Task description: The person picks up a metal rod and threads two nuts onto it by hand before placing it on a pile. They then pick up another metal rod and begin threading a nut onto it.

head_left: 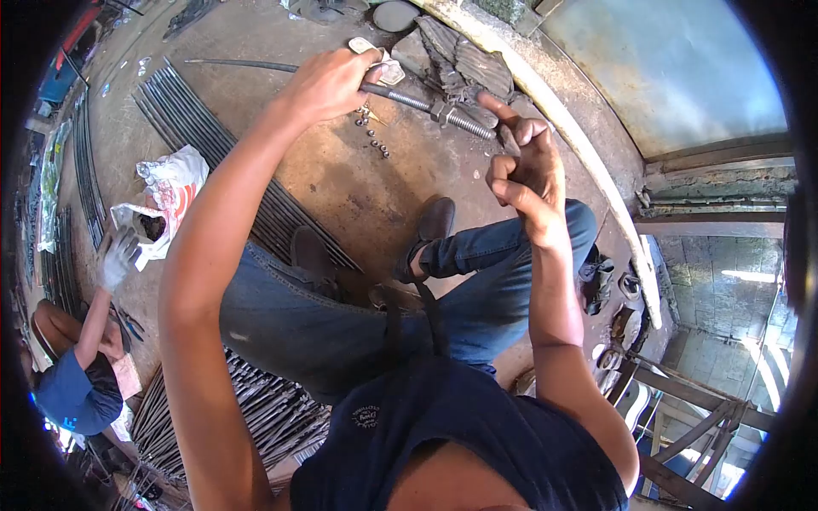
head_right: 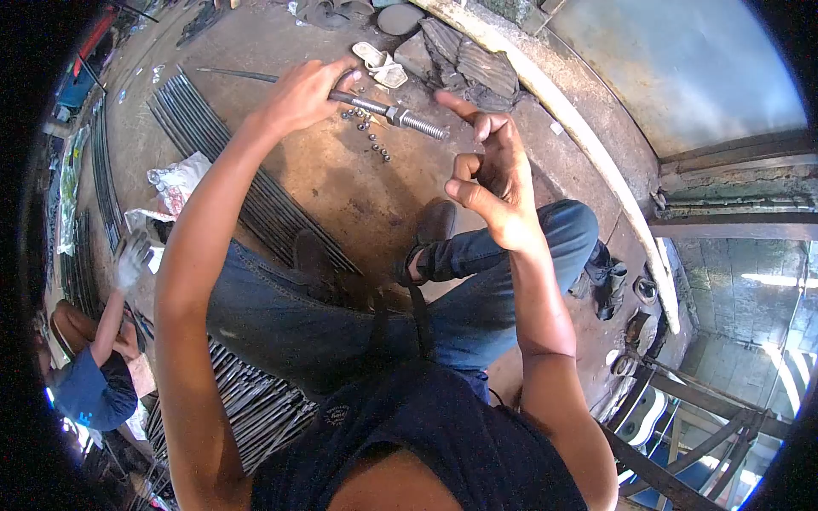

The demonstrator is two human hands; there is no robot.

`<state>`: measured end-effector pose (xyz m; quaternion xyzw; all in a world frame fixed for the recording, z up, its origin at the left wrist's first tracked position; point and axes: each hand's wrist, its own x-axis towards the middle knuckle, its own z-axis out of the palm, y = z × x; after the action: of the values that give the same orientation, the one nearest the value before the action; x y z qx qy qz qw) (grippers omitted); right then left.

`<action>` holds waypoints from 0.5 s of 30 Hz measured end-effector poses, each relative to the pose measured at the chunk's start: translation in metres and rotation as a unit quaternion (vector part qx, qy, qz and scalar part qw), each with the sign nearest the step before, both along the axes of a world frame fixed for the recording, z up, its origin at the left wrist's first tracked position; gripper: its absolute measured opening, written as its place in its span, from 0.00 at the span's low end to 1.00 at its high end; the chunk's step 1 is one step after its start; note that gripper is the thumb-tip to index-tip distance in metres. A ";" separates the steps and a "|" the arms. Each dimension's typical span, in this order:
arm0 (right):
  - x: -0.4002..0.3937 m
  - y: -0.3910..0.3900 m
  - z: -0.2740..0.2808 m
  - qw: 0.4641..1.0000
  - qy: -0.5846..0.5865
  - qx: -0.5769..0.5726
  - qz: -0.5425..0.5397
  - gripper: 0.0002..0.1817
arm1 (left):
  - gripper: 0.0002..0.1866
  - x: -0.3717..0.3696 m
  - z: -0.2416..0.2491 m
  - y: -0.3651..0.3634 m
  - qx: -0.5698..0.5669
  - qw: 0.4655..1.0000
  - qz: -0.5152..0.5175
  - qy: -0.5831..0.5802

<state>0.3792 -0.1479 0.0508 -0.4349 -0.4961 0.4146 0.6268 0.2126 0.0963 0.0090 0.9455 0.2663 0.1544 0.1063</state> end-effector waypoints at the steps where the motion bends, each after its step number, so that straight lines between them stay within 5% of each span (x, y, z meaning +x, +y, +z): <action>1: -0.001 0.001 0.000 1.000 0.000 0.002 0.001 0.24 | 0.23 0.000 0.001 -0.001 0.001 1.000 0.007 -0.003; 3: -0.003 -0.001 0.000 0.996 0.040 -0.053 0.062 0.22 | 0.22 -0.003 0.001 -0.002 0.002 1.000 -0.001 -0.008; 5: 0.009 -0.009 -0.012 0.994 -0.073 -0.086 -0.009 0.17 | 0.21 -0.005 -0.001 -0.002 0.000 1.000 -0.007 -0.013; 7: 0.014 -0.009 -0.015 0.962 -0.017 -0.236 0.135 0.12 | 0.20 -0.004 -0.007 0.002 0.015 0.999 -0.018 -0.024; 8: 0.015 -0.009 -0.018 0.948 -0.086 -0.276 0.129 0.09 | 0.20 -0.003 -0.009 0.003 0.015 0.999 -0.017 -0.023; 15: 0.008 -0.006 -0.048 0.944 -0.092 -0.285 0.136 0.11 | 0.19 0.005 -0.008 -0.002 -0.018 1.000 0.004 0.021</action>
<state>0.3870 -0.1538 0.0024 -0.5604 -0.4672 0.5778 0.3657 0.2180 0.0946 0.0010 0.9453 0.2751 0.1304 0.1172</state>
